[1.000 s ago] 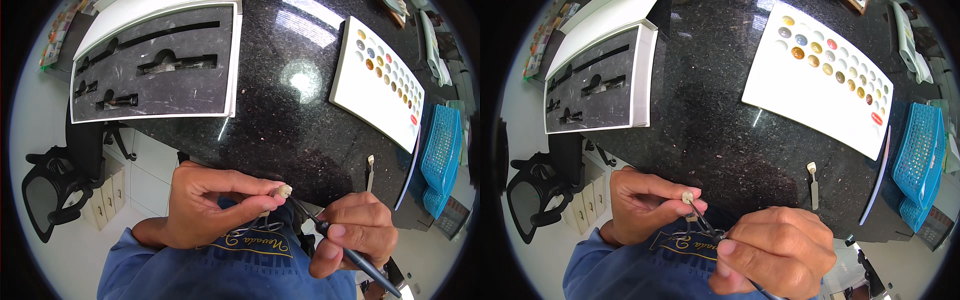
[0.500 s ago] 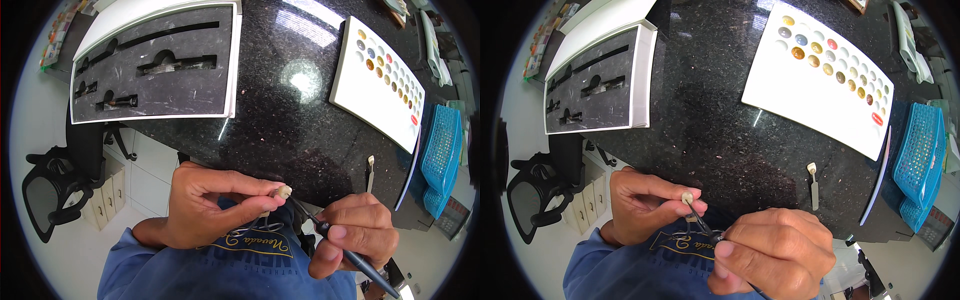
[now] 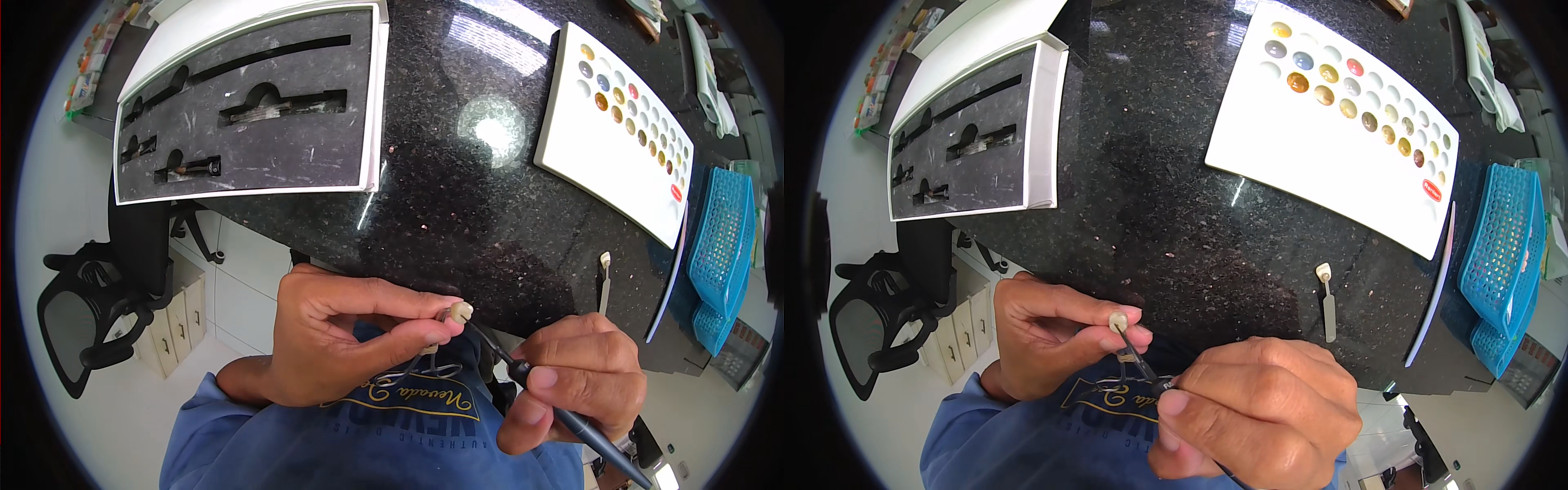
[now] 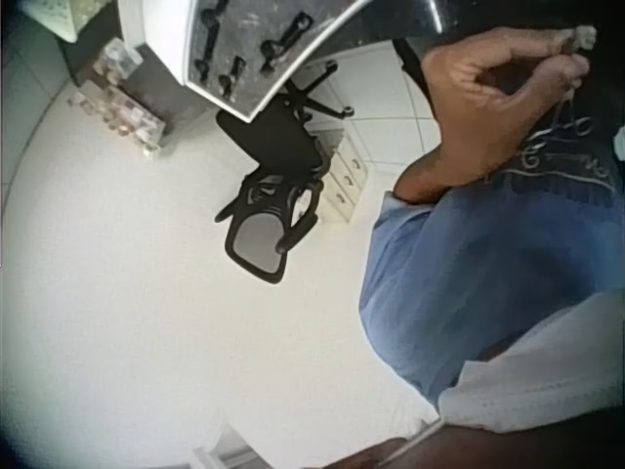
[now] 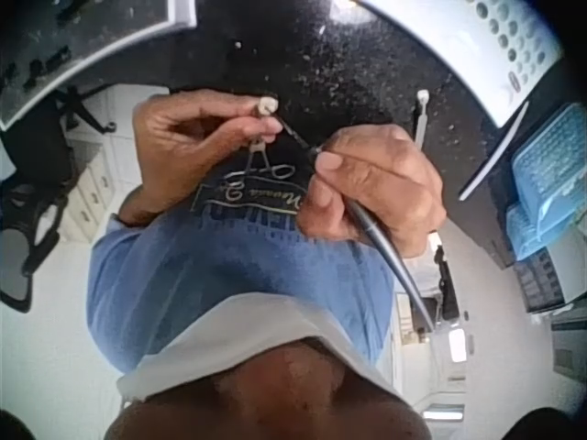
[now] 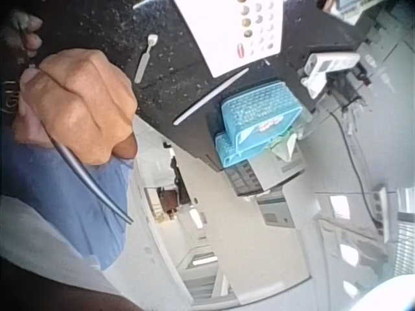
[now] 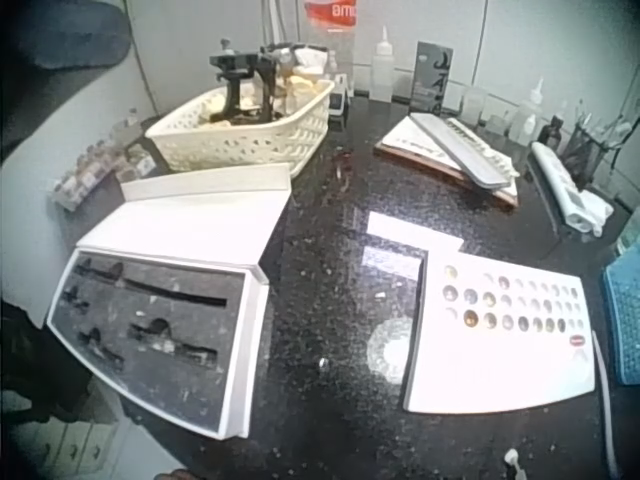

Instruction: Applying characterization stains to a dental crown at a laboratory bench using a brush and stain palette.

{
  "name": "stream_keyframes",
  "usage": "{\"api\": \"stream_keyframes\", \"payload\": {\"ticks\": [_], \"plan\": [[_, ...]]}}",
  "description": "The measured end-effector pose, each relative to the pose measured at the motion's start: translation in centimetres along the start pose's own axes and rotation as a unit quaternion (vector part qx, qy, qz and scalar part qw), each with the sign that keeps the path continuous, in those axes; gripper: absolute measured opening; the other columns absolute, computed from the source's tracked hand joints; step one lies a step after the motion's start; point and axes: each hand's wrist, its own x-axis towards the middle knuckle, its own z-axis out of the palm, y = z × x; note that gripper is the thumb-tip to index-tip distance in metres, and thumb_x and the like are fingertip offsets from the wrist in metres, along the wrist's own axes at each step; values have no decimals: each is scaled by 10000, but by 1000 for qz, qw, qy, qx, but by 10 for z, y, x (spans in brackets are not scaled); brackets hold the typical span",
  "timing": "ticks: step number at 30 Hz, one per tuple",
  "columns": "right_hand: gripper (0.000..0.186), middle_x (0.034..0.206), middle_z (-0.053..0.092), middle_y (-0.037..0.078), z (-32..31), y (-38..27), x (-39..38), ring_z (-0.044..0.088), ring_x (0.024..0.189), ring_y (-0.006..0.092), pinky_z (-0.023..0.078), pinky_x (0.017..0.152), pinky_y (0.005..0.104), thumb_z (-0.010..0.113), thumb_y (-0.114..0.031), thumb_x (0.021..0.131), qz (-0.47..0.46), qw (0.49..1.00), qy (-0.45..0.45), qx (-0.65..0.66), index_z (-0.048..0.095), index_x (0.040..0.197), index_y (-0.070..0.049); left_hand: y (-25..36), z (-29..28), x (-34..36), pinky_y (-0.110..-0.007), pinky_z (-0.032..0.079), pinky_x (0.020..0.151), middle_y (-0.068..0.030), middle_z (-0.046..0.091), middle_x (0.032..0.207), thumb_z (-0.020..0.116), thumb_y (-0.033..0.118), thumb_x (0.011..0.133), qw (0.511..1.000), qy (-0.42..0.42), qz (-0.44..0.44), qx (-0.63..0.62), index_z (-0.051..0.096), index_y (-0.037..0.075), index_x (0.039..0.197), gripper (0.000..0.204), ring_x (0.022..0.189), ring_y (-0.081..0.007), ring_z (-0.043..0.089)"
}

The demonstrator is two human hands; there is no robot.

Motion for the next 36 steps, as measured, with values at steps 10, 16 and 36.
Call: {"api": "stream_keyframes", "payload": {"ticks": [10, 16, 36], "plan": [[228, 738, 507, 64, 1, 2, 0, 578, 553, 157, 513, 506, 239, 609, -24, 658, -11, 999, -22, -29, 517, 867, -29, -3, -2, -2, -337, 571, 695, -217, 653, 831, 638, -66, 760, 1000, 17, -1, 10, 641, -86, 851, 93, 765, -260, 668], [210, 725, 505, 61, -1, -2, 0, 547, 517, 138, 496, 479, 233, 601, -37, 665, -14, 999, 22, -31, 502, 851, -28, -1, 2, -1, -329, 569, 693, -217, 654, 830, 637, -77, 755, 1000, 8, 8, 0, 641, -88, 863, 110, 766, -256, 669], [214, 720, 545, 80, -40, -10, -23, 532, 613, 182, 411, 524, 281, 750, -68, 638, 110, 864, 68, -487, 655, 829, -45, -30, 13, -6, -300, 557, 690, -199, 657, 783, 612, -43, 789, 992, -101, 56, 55, 641, -80, 856, 81, 759, -240, 669]]}}
